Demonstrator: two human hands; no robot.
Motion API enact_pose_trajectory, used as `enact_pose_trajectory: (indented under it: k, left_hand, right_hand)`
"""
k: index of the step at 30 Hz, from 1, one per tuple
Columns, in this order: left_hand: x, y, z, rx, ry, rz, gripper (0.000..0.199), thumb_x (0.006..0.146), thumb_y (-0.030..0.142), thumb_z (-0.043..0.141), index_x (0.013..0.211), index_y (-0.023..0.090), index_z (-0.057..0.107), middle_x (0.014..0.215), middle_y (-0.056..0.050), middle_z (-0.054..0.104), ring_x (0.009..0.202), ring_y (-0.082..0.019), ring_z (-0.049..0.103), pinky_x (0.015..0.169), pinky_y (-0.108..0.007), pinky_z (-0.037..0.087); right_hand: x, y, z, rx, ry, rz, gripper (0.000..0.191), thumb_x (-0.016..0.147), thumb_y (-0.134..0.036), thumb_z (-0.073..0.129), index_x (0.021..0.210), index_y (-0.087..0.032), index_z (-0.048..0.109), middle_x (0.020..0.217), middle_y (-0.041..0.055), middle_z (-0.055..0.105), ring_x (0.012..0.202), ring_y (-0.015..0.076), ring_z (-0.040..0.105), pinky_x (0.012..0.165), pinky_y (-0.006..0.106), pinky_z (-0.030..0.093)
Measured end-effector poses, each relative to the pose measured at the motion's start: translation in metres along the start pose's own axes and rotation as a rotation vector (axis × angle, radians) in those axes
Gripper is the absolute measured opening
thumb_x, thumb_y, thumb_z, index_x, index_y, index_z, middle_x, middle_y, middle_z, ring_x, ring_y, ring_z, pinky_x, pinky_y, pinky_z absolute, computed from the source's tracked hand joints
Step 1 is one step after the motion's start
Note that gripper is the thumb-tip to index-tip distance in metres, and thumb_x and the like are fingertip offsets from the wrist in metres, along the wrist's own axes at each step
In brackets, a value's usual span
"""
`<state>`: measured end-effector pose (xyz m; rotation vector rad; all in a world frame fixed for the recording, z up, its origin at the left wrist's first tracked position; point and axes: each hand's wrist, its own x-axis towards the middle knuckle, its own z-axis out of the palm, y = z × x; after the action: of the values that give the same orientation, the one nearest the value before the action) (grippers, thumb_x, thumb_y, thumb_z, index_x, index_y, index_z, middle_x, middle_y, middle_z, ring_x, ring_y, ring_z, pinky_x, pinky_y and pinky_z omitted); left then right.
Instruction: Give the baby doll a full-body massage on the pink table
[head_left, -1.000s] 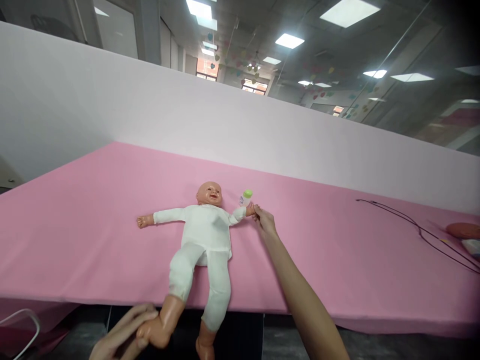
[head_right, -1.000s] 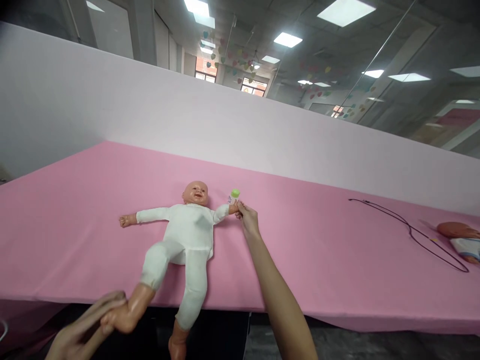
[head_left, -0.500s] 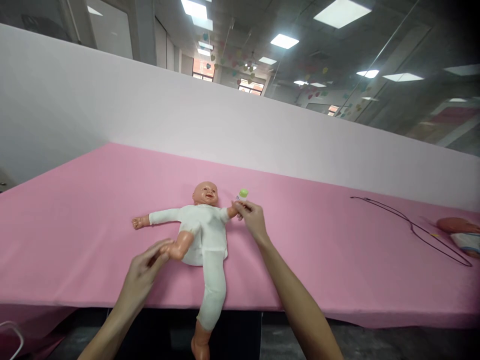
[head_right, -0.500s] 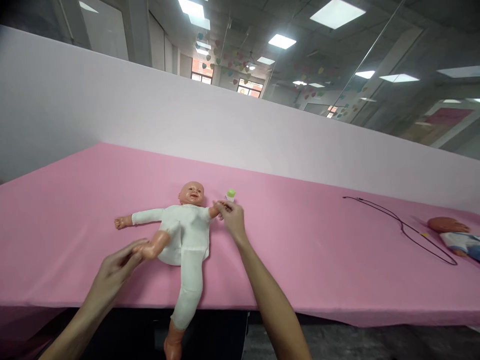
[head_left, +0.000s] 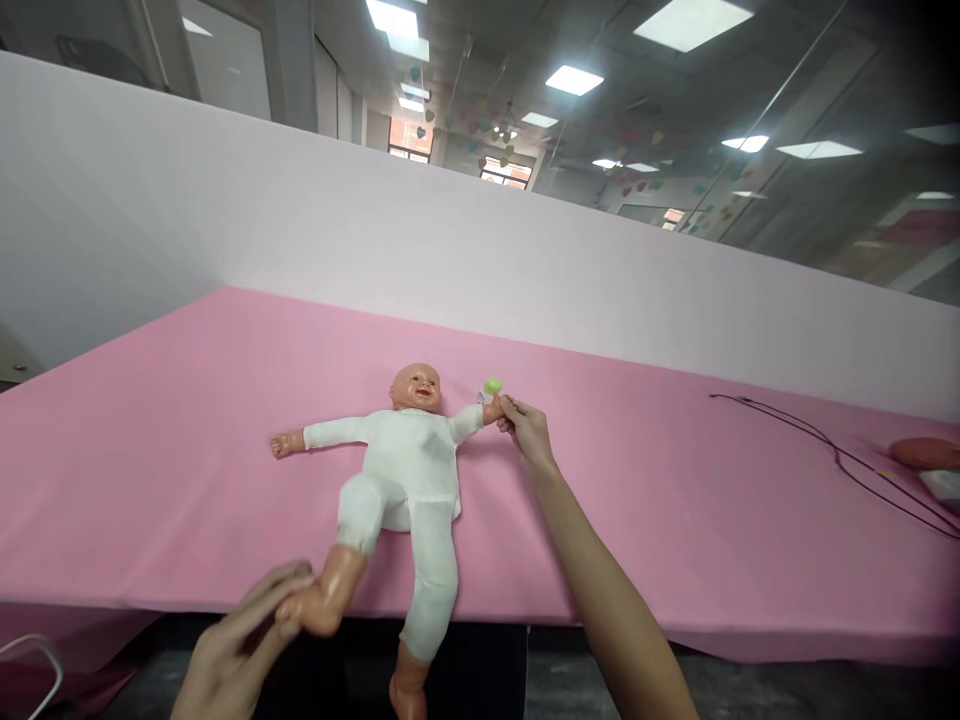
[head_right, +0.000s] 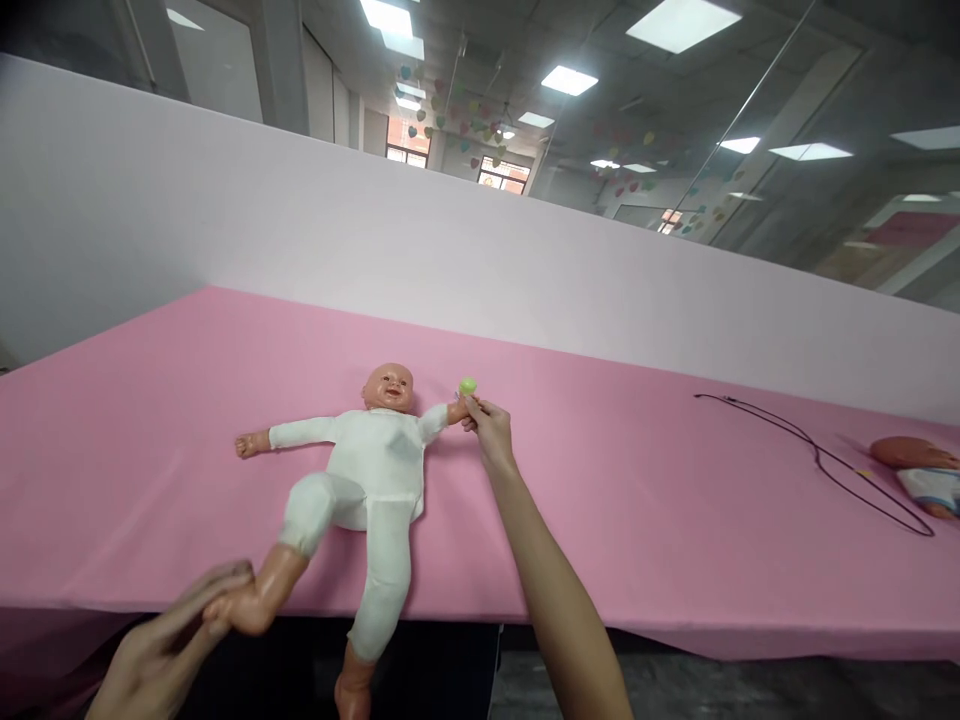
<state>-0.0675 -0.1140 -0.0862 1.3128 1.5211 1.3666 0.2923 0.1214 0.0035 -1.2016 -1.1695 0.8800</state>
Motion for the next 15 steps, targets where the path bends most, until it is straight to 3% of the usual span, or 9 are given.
enact_pose_trajectory:
  k: [3, 5, 8, 11, 15]
  left_hand:
    - [0.052, 0.029, 0.037, -0.109, 0.016, 0.008, 0.050, 0.086, 0.062, 0.075, 0.115, 0.022, 0.082, 0.129, -0.010, 0.076, 0.127, -0.035, 0.067, 0.108, -0.043, 0.055]
    - [0.085, 0.040, 0.063, -0.237, -0.101, 0.042, 0.051, 0.092, 0.059, 0.069, 0.121, 0.018, 0.079, 0.131, -0.013, 0.075, 0.127, -0.034, 0.067, 0.111, -0.046, 0.052]
    - [0.107, 0.044, 0.082, -0.303, -0.135, 0.055, 0.053, 0.092, 0.060, 0.069, 0.119, 0.016, 0.079, 0.126, -0.015, 0.076, 0.126, -0.035, 0.067, 0.113, -0.048, 0.049]
    - [0.086, 0.034, 0.065, -0.203, -0.093, 0.058, 0.052, 0.090, 0.060, 0.071, 0.120, 0.018, 0.079, 0.132, -0.014, 0.074, 0.129, -0.035, 0.066, 0.114, -0.048, 0.049]
    - [0.021, 0.005, 0.013, -0.035, -0.040, 0.007, 0.050, 0.082, 0.065, 0.076, 0.109, 0.023, 0.085, 0.121, -0.009, 0.079, 0.121, -0.035, 0.071, 0.102, -0.041, 0.059]
  right_hand:
    - [-0.033, -0.023, 0.019, -0.166, -0.257, -0.144, 0.035, 0.081, -0.056, 0.082, 0.085, -0.020, 0.081, 0.073, 0.0038, 0.072, 0.058, 0.0160, 0.056, 0.058, 0.031, 0.047]
    - [-0.058, -0.023, 0.033, -0.313, -0.420, -0.261, 0.025, 0.086, -0.047, 0.080, 0.088, -0.022, 0.082, 0.084, 0.0062, 0.076, 0.067, 0.0187, 0.063, 0.064, 0.032, 0.050]
    - [-0.080, -0.014, 0.046, -0.467, -0.551, -0.401, 0.015, 0.092, -0.036, 0.074, 0.090, -0.024, 0.083, 0.088, 0.0055, 0.076, 0.076, 0.0197, 0.067, 0.073, 0.032, 0.052]
    - [-0.063, -0.012, 0.042, -0.411, -0.436, -0.357, 0.020, 0.093, -0.041, 0.073, 0.090, -0.023, 0.081, 0.087, 0.0054, 0.076, 0.073, 0.0192, 0.066, 0.071, 0.032, 0.052]
    - [-0.008, -0.003, 0.014, -0.201, -0.091, -0.132, 0.041, 0.082, -0.058, 0.079, 0.076, -0.018, 0.076, 0.062, 0.0016, 0.066, 0.056, 0.0158, 0.056, 0.058, 0.030, 0.047]
